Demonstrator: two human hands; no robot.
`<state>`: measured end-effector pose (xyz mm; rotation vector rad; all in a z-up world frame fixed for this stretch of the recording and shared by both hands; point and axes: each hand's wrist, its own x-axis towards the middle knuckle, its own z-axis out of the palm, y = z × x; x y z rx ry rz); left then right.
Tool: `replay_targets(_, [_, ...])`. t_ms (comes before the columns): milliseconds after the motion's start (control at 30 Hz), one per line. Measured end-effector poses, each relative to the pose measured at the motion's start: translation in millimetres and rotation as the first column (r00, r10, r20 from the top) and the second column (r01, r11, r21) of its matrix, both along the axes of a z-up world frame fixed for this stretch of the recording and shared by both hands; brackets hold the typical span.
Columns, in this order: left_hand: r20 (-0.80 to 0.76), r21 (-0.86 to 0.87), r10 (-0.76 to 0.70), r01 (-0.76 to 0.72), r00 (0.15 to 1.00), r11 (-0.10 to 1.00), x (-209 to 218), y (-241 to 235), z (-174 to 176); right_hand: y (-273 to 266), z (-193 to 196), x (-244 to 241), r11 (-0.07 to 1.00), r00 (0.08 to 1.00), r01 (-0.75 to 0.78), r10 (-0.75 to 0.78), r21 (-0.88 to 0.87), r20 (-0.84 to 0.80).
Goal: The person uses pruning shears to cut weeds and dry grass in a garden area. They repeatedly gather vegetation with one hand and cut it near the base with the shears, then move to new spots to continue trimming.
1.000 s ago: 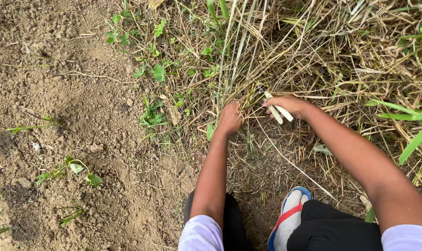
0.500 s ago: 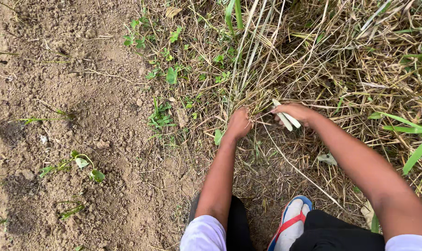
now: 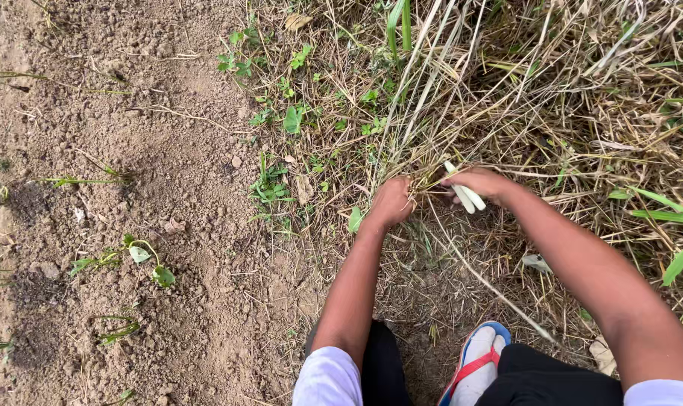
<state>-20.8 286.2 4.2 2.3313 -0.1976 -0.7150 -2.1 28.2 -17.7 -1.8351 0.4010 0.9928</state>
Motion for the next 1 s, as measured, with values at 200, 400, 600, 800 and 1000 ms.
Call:
replay_targets(200, [0.289,-0.149,-0.006,0.052,0.957,0.987,0.0,7.3,17.2,3.1,2.3,1.2,0.991,0.99,0.122,-0.125,0.049,0.066])
replay_targets(400, [0.067,-0.02,-0.08,0.081,0.995,0.996,-13.8,17.8,59.9,-5.1,12.0,-18.1,0.995,0.995,0.098,-0.099,0.036,0.03])
replay_targets(600, [0.254,0.086,-0.165,0.148,0.953,0.985,-15.0,33.3,76.4,-27.4,36.6,-76.0,0.985,0.995,0.035,-0.019,0.17,-0.095])
replay_targets(800, [0.367,0.123,-0.156,0.118,0.917,0.985,-16.7,37.1,78.7,-34.5,84.8,-110.6,0.991,1.0,0.023,-0.021,0.133,-0.011])
replay_targets(1000, [0.38,0.03,-0.12,0.117,0.917,0.993,-20.9,39.1,67.9,-4.9,96.1,-83.8,0.992,0.997,-0.022,0.012,0.124,0.083])
